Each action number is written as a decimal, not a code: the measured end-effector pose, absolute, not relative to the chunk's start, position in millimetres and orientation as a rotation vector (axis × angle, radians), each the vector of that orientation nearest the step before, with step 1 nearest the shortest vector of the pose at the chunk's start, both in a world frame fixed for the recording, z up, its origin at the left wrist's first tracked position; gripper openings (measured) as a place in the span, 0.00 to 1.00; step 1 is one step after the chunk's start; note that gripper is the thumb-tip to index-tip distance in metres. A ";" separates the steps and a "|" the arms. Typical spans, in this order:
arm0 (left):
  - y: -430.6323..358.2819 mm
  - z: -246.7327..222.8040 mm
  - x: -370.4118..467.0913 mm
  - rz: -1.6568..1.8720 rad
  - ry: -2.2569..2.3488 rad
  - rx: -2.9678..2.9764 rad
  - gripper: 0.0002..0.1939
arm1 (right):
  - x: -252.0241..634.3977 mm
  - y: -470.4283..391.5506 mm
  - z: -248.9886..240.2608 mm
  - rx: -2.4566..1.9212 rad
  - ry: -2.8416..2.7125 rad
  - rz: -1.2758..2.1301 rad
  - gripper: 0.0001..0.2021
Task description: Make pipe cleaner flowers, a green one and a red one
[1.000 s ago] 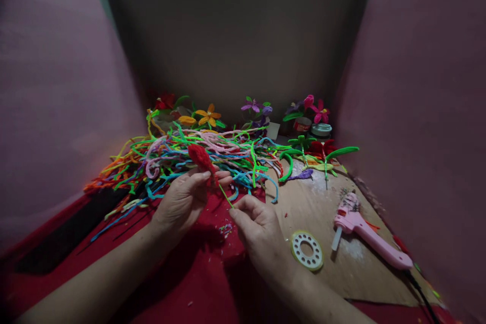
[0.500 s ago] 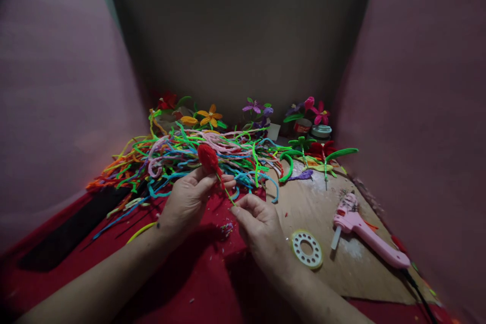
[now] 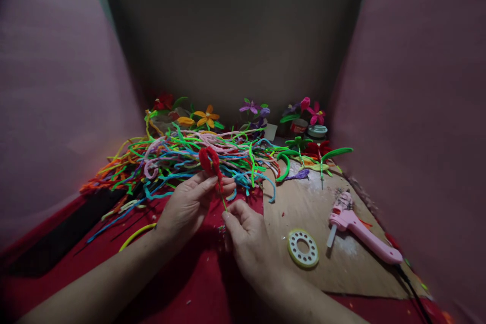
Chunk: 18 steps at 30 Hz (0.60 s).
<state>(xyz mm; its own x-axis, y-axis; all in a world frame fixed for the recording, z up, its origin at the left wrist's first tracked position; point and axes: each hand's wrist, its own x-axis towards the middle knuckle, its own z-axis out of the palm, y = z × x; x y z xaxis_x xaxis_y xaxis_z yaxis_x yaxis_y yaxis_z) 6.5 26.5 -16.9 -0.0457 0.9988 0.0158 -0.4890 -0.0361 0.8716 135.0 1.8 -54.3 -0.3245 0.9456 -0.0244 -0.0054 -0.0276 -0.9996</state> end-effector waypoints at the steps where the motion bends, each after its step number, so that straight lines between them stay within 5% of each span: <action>1: 26.7 -18.0 6.2 1.451 0.845 0.833 0.08 | 136.2 2.1 -52.1 -1.040 -1.470 1.477 0.11; 9: 27.1 -20.1 8.6 1.460 0.869 1.043 0.08 | 144.6 35.1 -14.7 -1.017 -1.537 0.873 0.11; 18: 28.9 -26.7 10.1 1.331 0.925 1.188 0.11 | 138.1 55.2 -18.4 -0.957 -1.533 1.081 0.08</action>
<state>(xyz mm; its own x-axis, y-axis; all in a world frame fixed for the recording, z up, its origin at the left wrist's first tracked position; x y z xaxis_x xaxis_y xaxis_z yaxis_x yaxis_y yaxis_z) 10.1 28.9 -26.7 0.0729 0.9873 0.1413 -0.2117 -0.1232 0.9695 138.1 55.2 -18.4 -0.1980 0.9412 0.2737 0.0582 0.2900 -0.9553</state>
